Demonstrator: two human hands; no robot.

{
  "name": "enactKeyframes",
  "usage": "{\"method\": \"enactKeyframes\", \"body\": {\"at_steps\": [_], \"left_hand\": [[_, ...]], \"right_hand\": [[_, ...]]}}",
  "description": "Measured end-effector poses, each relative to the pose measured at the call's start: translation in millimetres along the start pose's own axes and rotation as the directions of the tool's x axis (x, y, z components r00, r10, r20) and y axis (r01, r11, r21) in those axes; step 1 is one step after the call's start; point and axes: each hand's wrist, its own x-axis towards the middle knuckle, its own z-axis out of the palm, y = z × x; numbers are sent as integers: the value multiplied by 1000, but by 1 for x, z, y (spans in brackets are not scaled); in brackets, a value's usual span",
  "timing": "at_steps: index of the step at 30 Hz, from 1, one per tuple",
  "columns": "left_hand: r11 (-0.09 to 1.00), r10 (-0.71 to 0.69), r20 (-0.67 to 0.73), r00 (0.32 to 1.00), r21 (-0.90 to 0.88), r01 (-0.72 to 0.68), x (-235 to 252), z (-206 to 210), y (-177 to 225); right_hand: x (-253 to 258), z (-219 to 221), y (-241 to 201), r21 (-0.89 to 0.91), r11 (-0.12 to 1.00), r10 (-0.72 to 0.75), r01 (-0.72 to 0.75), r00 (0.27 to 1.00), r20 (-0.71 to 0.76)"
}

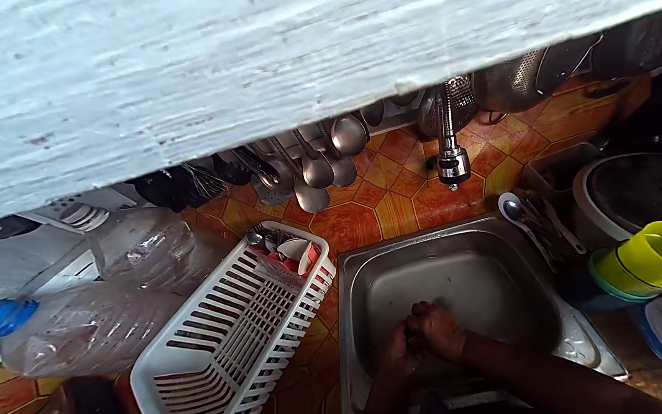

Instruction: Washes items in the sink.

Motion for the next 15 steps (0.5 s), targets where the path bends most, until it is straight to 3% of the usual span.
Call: {"method": "enactKeyframes", "body": {"at_steps": [5, 8, 11, 15], "left_hand": [[996, -22, -11, 1000, 81, 22, -2, 5, 0], [995, 24, -39, 999, 100, -20, 1, 2, 2], [996, 33, -45, 998, 85, -29, 5, -2, 4], [998, 32, -8, 999, 48, -32, 3, -1, 6]], "right_hand": [[6, 2, 5, -9, 999, -38, 40, 985, 170], [6, -12, 16, 178, 984, -61, 26, 979, 196], [5, -27, 32, 385, 914, 98, -128, 990, 97], [3, -47, 55, 529, 799, 299, -287, 952, 66]]}}
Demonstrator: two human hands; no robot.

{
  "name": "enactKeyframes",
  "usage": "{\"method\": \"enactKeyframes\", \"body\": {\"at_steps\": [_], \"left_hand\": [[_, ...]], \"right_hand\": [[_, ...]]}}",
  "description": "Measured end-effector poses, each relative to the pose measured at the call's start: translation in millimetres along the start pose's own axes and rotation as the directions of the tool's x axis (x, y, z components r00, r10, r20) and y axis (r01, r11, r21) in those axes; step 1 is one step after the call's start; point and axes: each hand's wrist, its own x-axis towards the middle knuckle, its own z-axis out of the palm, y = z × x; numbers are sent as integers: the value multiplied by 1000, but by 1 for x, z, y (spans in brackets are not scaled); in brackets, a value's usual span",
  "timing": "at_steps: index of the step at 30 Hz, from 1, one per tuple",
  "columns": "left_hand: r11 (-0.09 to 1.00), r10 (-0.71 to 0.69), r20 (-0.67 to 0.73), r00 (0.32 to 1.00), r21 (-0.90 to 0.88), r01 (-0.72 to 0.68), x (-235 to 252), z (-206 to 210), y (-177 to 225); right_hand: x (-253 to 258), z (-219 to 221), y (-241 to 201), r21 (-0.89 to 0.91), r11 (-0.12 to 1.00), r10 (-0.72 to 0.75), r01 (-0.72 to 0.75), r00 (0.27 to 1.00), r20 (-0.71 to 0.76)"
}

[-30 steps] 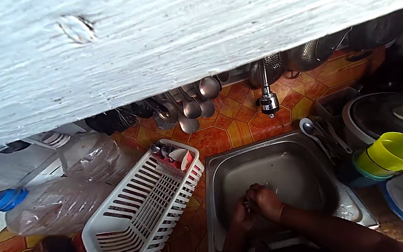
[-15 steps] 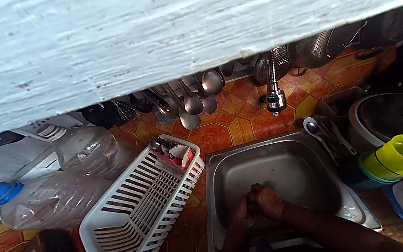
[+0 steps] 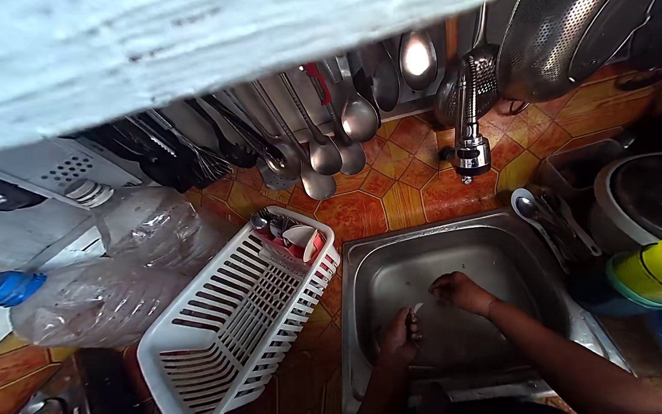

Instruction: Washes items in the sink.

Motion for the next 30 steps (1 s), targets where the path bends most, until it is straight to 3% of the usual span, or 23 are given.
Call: {"method": "enactKeyframes", "body": {"at_steps": [2, 5, 7, 11, 14, 18, 20, 22, 24, 25, 30], "left_hand": [[1000, -15, 44, 999, -4, 16, 0, 0, 0], [1000, -25, 87, 996, -13, 26, -1, 1, 0], [1000, -8, 56, 998, -26, 9, -2, -1, 1], [987, 153, -204, 967, -12, -158, 0, -1, 4], [972, 217, -346, 913, -9, -234, 4, -2, 3], [969, 227, -368, 902, -3, -245, 3, -1, 4], [971, 223, -368, 903, 1, -239, 3, -1, 4], [971, 224, -366, 903, 3, -239, 3, -1, 6], [971, 226, -367, 902, 11, -239, 4, -2, 6], [971, 228, -367, 902, 17, -238, 5, -2, 6], [974, 213, -339, 917, -2, -227, 1, -1, 7]], "right_hand": [[0, 0, 0, 62, 998, 31, -30, 999, -27], [8, -8, 7, -94, 991, 71, -93, 973, -219], [13, -21, 23, -216, 941, 174, -261, 918, -356], [6, -36, 46, -268, 741, 452, -616, 752, -479], [4, -20, 58, -334, 656, 520, -677, 726, -450], [10, 10, 54, -497, 703, 419, -508, 861, -289], [12, 25, 41, -615, 712, 316, -340, 937, -152], [17, 39, 29, -690, 716, 122, -102, 992, -21], [26, 55, 27, -688, 717, -10, 107, 990, 143], [29, 62, 24, -683, 713, -7, 159, 975, 220], [33, 73, 37, -728, 631, 4, 269, 937, 349]]}}
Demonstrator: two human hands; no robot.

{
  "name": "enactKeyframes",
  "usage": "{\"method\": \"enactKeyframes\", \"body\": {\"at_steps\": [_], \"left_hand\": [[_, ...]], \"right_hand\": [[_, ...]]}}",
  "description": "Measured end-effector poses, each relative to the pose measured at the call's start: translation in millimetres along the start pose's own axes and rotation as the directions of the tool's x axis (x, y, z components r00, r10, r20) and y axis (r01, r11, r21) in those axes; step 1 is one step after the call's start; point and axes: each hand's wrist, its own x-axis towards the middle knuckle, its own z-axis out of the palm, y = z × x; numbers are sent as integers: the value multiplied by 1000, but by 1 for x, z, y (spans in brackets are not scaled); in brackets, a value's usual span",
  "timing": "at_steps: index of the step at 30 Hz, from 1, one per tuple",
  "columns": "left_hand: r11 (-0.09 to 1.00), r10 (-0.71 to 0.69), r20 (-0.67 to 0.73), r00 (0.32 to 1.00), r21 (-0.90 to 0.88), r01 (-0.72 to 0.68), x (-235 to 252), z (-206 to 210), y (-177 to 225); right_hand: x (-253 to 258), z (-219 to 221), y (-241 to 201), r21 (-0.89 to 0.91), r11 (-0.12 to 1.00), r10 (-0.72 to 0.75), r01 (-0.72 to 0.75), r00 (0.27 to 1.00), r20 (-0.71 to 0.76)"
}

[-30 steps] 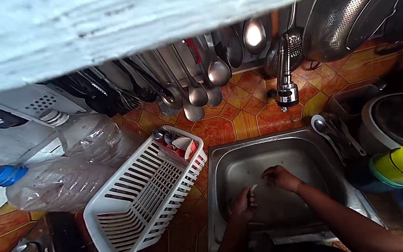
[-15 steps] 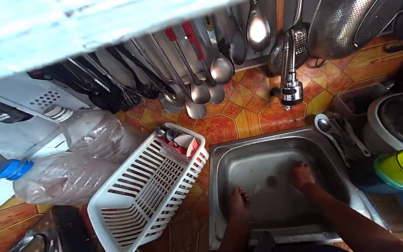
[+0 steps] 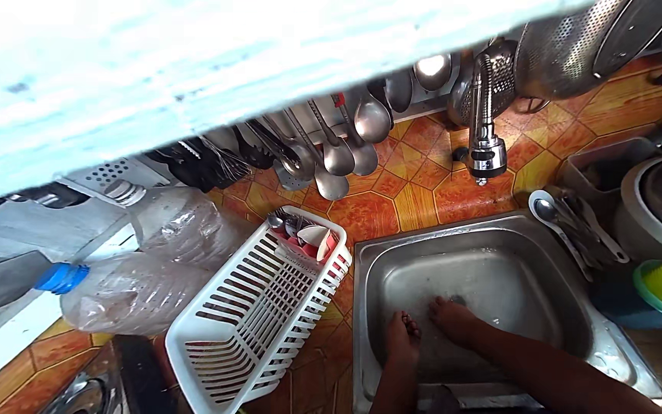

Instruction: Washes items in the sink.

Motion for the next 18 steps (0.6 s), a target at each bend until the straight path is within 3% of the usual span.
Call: {"method": "enactKeyframes", "body": {"at_steps": [4, 7, 11, 13, 16, 18], "left_hand": [[994, -106, 90, 990, 29, 104, -2, 1, -1], [988, -151, 158, 976, 67, 142, -5, 4, -1], [988, -142, 266, 954, 89, 122, -8, 7, -4], [988, -146, 335, 931, 106, 116, -10, 9, -8], [990, -137, 384, 913, 85, 113, -19, 13, -10], [989, -146, 394, 907, 41, 142, -24, 15, -9]], "right_hand": [[-15, 2, 19, 0, 1000, 23, -23, 1000, -14], [-30, -12, 22, 216, 966, 172, -143, 977, -122], [-55, -49, -9, 499, 857, 271, -128, 936, -226], [-63, -51, -23, 496, 868, 231, -29, 907, -351], [-58, -33, -27, 275, 948, 42, 157, 798, -601], [-59, -35, -26, 255, 955, 18, 152, 828, -560]]}}
